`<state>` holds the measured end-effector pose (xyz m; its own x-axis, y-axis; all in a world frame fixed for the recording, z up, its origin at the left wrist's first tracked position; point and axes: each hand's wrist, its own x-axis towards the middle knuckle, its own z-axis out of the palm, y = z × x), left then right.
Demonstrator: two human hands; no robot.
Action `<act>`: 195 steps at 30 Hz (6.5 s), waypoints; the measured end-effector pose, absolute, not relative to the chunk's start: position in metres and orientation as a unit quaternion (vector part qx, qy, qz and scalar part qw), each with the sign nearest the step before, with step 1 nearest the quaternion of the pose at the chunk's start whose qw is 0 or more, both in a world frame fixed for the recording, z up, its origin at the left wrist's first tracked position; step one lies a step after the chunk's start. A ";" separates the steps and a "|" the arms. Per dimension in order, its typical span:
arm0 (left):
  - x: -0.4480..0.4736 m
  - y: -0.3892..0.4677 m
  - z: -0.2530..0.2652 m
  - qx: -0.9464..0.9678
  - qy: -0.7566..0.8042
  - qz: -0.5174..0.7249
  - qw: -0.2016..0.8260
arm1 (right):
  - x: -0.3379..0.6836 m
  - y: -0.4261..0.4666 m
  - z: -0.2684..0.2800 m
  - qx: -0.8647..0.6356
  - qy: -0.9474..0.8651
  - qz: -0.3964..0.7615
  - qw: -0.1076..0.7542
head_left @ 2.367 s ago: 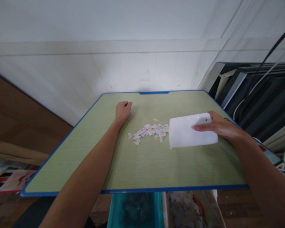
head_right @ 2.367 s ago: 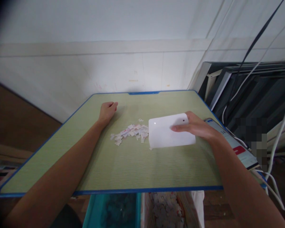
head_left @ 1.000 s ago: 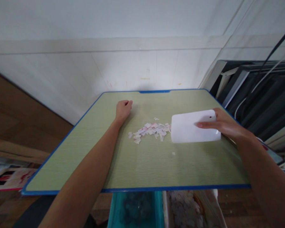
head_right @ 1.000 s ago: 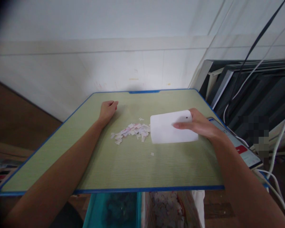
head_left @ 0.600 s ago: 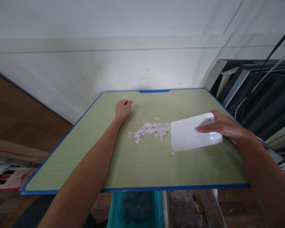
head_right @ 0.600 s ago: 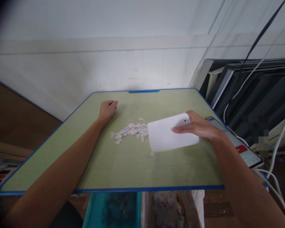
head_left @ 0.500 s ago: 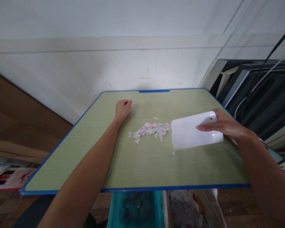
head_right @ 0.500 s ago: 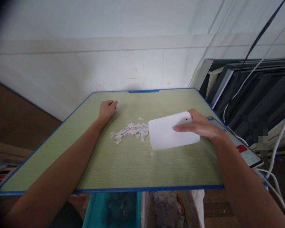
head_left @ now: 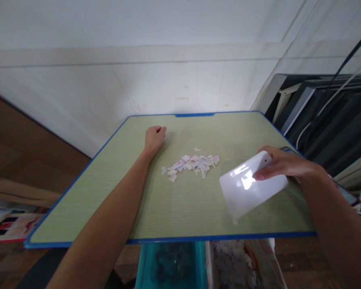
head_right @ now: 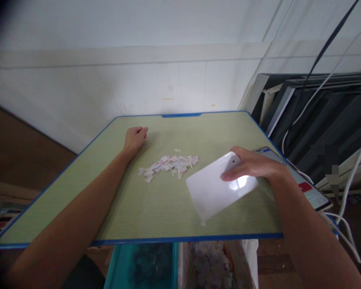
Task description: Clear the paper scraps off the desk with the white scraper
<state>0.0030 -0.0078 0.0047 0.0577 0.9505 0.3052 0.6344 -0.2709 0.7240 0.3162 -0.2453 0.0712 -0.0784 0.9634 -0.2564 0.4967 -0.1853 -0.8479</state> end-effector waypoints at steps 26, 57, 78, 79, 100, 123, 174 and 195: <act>0.004 -0.006 0.003 0.693 0.567 0.392 0.210 | 0.313 -0.230 0.058 -0.627 -0.520 0.485 0.318; 0.003 -0.003 0.001 0.701 0.563 0.389 0.203 | 0.267 -0.220 0.045 -0.566 -0.524 0.562 0.297; 0.005 -0.009 0.005 0.691 0.567 0.398 0.208 | 0.263 -0.219 0.044 -0.565 -0.520 0.577 0.280; 0.005 -0.009 0.005 0.691 0.567 0.397 0.209 | 0.259 -0.219 0.044 -0.561 -0.520 0.581 0.280; 0.005 -0.010 0.004 0.692 0.561 0.401 0.212 | 0.209 -0.238 0.025 -0.507 -0.530 0.600 0.318; 0.004 -0.008 0.004 0.696 0.561 0.396 0.210 | 0.201 -0.258 0.020 -0.473 -0.570 0.623 0.252; 0.002 -0.002 0.000 0.697 0.556 0.401 0.210 | 0.312 -0.233 0.060 -0.626 -0.449 0.383 0.510; 0.004 -0.008 0.006 0.693 0.565 0.392 0.215 | 0.275 -0.215 0.038 -0.577 -0.631 -0.002 0.518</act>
<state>0.0040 -0.0079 0.0062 0.0536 0.9524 0.3002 0.6158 -0.2682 0.7408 0.2754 -0.2153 0.0383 0.2031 0.7267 0.6563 0.7305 0.3339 -0.5958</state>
